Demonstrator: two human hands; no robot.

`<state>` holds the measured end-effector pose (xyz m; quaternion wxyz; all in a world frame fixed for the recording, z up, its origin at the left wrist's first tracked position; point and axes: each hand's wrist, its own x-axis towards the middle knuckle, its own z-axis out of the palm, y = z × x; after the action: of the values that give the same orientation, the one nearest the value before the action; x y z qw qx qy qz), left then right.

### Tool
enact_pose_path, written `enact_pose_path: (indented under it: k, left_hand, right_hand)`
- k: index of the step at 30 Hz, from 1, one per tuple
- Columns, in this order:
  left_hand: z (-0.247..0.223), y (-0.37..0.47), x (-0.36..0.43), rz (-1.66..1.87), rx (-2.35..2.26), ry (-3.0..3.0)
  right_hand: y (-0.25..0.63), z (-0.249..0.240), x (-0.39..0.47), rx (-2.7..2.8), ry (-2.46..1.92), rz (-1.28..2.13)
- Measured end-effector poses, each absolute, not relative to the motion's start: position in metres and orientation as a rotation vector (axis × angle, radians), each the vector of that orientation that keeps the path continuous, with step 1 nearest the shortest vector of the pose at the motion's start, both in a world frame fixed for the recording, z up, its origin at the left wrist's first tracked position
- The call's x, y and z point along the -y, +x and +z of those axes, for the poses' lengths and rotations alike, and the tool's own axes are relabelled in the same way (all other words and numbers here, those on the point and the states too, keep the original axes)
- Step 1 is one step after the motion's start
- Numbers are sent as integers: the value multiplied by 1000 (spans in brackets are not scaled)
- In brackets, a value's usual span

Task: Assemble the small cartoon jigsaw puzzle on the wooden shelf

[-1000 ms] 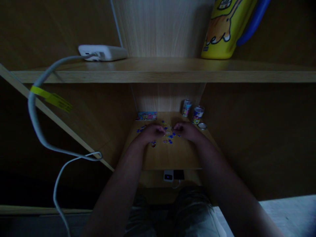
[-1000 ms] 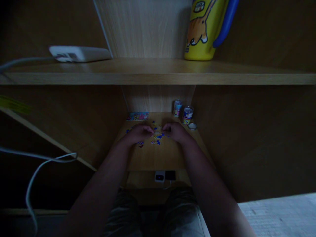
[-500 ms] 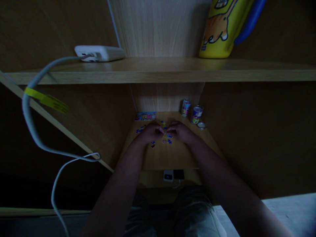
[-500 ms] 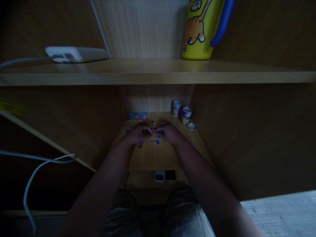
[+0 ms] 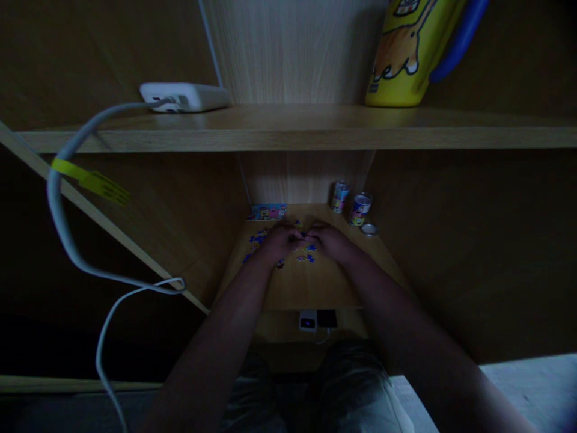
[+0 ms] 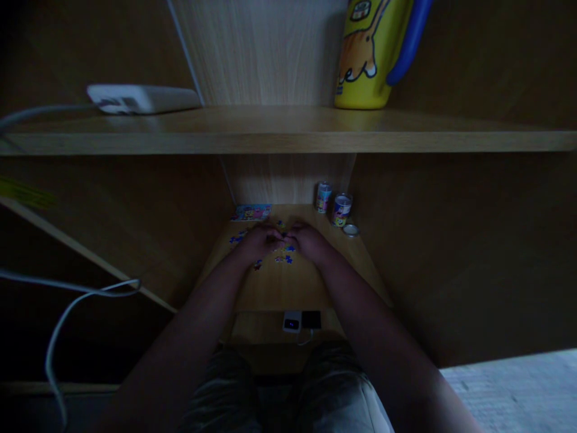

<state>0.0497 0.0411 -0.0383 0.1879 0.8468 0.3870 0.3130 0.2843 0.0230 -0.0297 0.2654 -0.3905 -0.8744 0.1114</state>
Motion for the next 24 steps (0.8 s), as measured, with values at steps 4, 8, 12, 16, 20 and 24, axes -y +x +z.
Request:
enact_pose_path:
  k: [4, 8, 12, 16, 20, 24]
  left_hand:
    - [-40, 52, -43, 884, -1134, 2401]
    - [-37, 51, -42, 891, -1159, 2379]
    - [-34, 50, -40, 887, -1158, 2338]
    - [-34, 49, -39, 900, -1192, 2330]
    - [-35, 49, -38, 881, -1215, 2353]
    - [-36, 48, -37, 866, -1263, 2352]
  right_hand:
    - [286, -32, -23, 2326, -1061, 343]
    - [292, -33, -25, 2256, -1109, 345]
    - [296, -33, -25, 2215, -1138, 331]
    - [296, -34, -24, 2194, -1148, 338]
    - [297, -35, -23, 2205, -1210, 372]
    - [300, -35, -24, 2188, -1259, 418]
